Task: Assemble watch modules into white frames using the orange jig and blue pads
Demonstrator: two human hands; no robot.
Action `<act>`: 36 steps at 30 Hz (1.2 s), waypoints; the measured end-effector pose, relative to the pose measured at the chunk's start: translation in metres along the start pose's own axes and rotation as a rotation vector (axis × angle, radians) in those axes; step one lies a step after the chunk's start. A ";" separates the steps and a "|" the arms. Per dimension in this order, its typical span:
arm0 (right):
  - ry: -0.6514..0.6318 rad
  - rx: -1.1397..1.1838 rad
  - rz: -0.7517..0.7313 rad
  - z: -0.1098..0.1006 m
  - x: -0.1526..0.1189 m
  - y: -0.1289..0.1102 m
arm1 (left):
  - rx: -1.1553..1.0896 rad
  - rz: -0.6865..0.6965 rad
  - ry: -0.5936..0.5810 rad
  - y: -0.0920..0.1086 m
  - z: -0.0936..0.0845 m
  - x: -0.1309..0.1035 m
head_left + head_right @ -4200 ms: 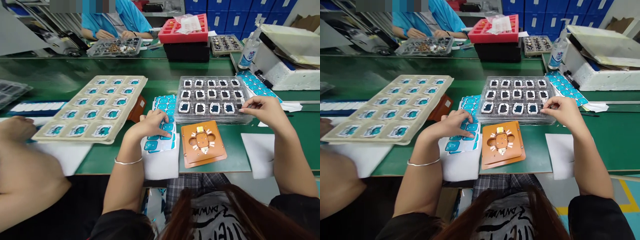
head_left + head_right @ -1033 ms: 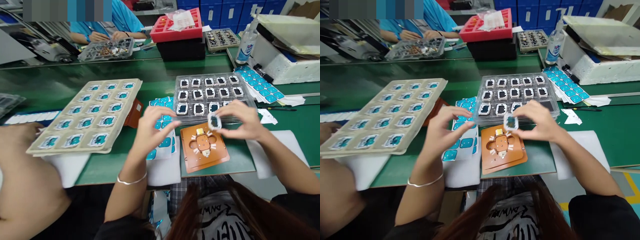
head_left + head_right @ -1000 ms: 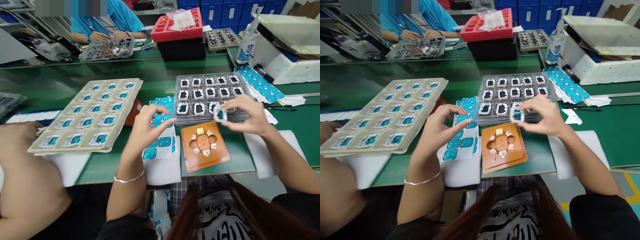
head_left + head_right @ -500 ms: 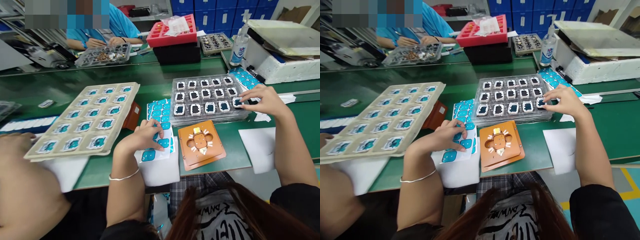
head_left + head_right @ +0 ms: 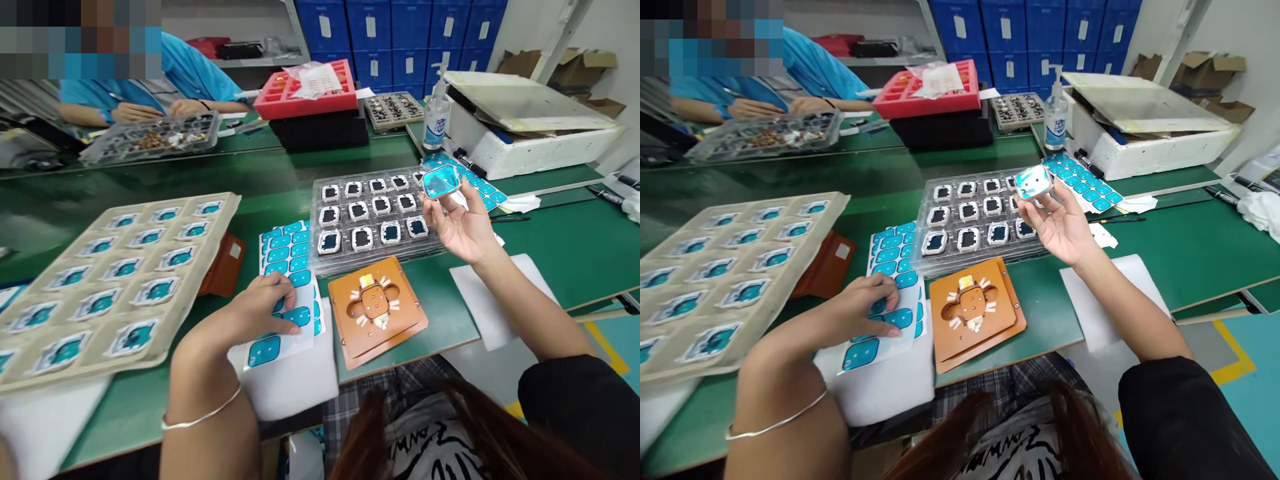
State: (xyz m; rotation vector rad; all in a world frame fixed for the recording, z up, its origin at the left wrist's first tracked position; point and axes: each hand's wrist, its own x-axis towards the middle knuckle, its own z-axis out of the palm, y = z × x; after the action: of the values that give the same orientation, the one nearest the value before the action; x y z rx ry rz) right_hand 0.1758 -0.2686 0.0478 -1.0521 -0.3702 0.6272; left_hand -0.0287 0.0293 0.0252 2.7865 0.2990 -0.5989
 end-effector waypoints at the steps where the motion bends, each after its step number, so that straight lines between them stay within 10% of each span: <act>1: -0.014 0.014 -0.004 0.001 -0.002 0.000 | -0.006 0.027 0.007 0.000 0.000 0.000; 10: -0.056 0.135 0.048 0.007 -0.013 -0.001 | -0.167 0.242 0.132 0.002 -0.008 -0.018; 19: -0.205 0.107 0.031 0.011 -0.018 0.001 | -0.246 0.988 0.883 0.060 -0.003 -0.017; 36: -0.083 -0.385 -0.216 0.011 -0.019 0.008 | 0.107 0.976 0.708 0.071 0.023 -0.003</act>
State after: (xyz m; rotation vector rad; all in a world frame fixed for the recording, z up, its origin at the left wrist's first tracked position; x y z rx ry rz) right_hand 0.1527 -0.2701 0.0463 -1.3323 -0.6865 0.4140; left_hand -0.0214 -0.0452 0.0220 2.6662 -0.9364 0.6060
